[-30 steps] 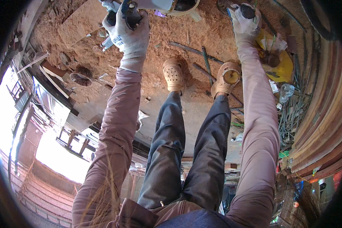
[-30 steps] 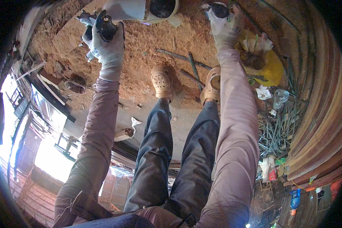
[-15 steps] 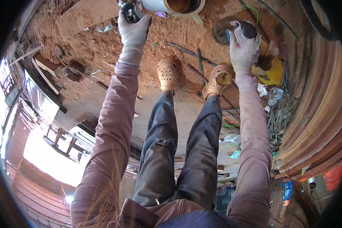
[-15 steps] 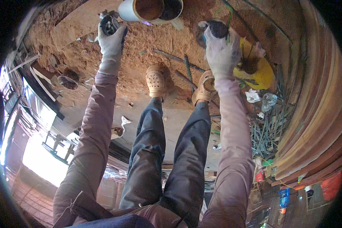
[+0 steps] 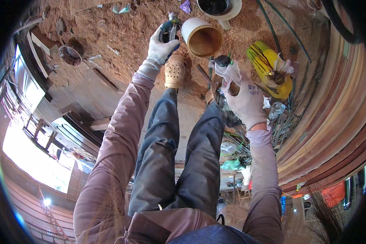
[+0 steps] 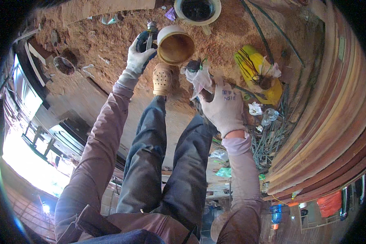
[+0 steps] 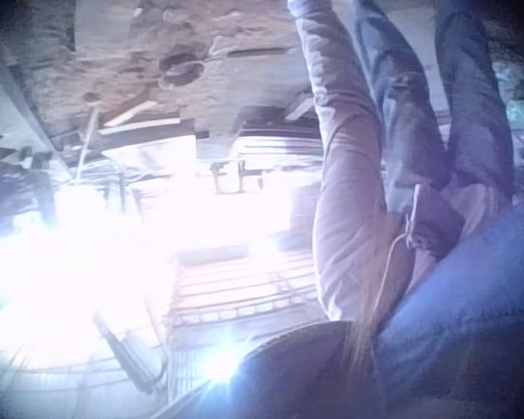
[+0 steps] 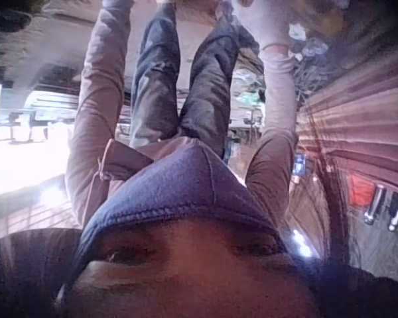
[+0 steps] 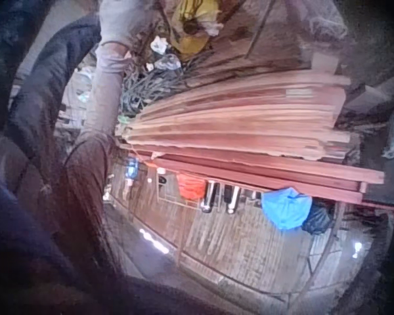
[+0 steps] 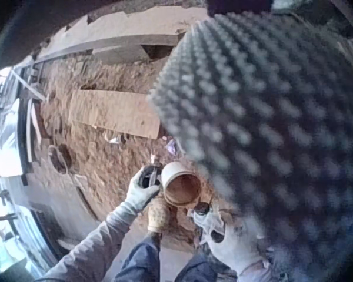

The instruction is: The person uses a spray gun to apply a reddish-brown finish to a large wooden door panel. They move the spray gun in steady horizontal and vertical passes across the surface, then refill the spray gun's cup with finish from a container before continuing to spray the door.

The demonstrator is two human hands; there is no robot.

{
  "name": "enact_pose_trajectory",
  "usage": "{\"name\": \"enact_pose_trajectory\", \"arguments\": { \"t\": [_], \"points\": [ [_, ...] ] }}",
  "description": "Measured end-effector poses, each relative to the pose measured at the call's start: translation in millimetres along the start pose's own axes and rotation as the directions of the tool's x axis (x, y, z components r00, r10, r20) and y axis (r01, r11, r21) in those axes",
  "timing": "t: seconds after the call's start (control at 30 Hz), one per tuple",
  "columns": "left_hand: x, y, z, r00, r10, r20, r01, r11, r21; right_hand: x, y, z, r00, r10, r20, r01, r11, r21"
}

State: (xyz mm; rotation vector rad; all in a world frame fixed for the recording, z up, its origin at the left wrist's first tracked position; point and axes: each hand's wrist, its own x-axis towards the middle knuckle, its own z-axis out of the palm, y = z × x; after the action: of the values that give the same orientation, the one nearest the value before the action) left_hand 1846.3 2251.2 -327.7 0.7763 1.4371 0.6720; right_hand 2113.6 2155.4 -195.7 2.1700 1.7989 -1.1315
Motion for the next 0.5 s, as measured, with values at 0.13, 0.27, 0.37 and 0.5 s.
{"name": "enact_pose_trajectory", "arguments": {
  "t": [0.13,0.27,0.37,0.5],
  "points": [
    [-11.8,-11.9,-0.5,0.995,-0.093,0.024,0.091,0.993,0.071,-3.4,-18.1,-17.1,0.984,0.019,0.176,-0.018,1.0,-0.011],
    [-17.6,-20.7,3.9,0.997,-0.074,0.028,0.067,0.976,0.207,-3.8,-28.6,-21.9,0.949,0.114,0.293,-0.105,0.993,-0.046],
    [-17.0,-30.3,6.1,0.999,0.01,0.053,-0.021,0.974,0.227,0.0,-31.3,-21.8,0.899,0.174,0.403,-0.155,0.985,-0.081],
    [-16.0,-34.7,8.4,0.996,-0.05,0.07,0.032,0.971,0.239,3.5,-29.7,-19.5,0.852,0.224,0.473,-0.191,0.975,-0.116]
  ]
}}
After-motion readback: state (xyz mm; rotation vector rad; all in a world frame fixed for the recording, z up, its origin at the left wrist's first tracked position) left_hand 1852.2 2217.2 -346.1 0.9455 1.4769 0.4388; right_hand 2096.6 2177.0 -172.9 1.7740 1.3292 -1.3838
